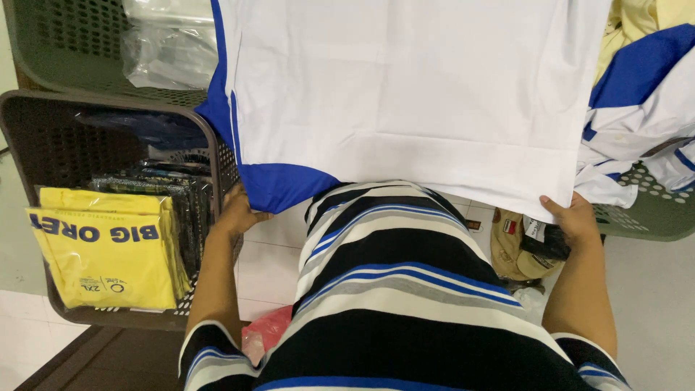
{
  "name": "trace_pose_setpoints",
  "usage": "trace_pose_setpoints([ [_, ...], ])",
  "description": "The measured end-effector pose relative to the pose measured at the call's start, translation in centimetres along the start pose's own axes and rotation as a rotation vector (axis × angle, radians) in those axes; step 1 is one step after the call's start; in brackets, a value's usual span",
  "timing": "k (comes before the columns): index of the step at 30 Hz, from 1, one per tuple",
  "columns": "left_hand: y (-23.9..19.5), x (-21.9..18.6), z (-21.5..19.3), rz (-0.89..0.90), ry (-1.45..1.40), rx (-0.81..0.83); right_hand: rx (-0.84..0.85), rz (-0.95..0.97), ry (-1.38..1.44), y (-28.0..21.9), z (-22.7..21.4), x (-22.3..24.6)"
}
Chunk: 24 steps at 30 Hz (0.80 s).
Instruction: Folding a white and blue shirt on a wooden board in a factory setting.
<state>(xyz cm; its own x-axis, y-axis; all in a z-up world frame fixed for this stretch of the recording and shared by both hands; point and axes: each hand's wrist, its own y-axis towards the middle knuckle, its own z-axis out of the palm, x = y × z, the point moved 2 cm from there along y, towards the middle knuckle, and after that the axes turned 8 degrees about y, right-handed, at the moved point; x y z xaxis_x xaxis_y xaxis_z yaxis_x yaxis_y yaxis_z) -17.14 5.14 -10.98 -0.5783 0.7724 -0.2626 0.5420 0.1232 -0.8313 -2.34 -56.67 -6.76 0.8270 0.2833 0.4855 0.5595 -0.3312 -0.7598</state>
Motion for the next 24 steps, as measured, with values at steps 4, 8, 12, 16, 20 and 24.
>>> trace_pose_setpoints([
  [4, -5.0, -3.9, -3.3, 0.173, -0.284, -0.055, -0.002, -0.040, 0.014, 0.7, 0.1, -0.9],
  [8, -8.7, -6.9, -5.9, -0.030, -0.606, 0.074, 0.022, -0.024, -0.014, 0.6, 0.3, -0.6],
  [12, -5.9, -1.7, -1.4, -0.027, -0.799, 0.299, 0.030, -0.032, -0.035, 0.9, 0.3, -0.3],
  [16, -5.1, -4.2, 0.2, 0.070, -0.730, 0.184, 0.032, 0.014, -0.061, 1.7, 0.0, -1.2],
  [20, -5.7, -5.8, 0.7, -0.079, -1.404, 0.102, 0.000, 0.023, -0.098, 2.1, -0.1, -1.4],
  [24, -7.0, -5.9, 1.7, -0.253, -1.125, 0.327, 0.010, 0.017, -0.092, 2.9, 0.3, -1.6],
])
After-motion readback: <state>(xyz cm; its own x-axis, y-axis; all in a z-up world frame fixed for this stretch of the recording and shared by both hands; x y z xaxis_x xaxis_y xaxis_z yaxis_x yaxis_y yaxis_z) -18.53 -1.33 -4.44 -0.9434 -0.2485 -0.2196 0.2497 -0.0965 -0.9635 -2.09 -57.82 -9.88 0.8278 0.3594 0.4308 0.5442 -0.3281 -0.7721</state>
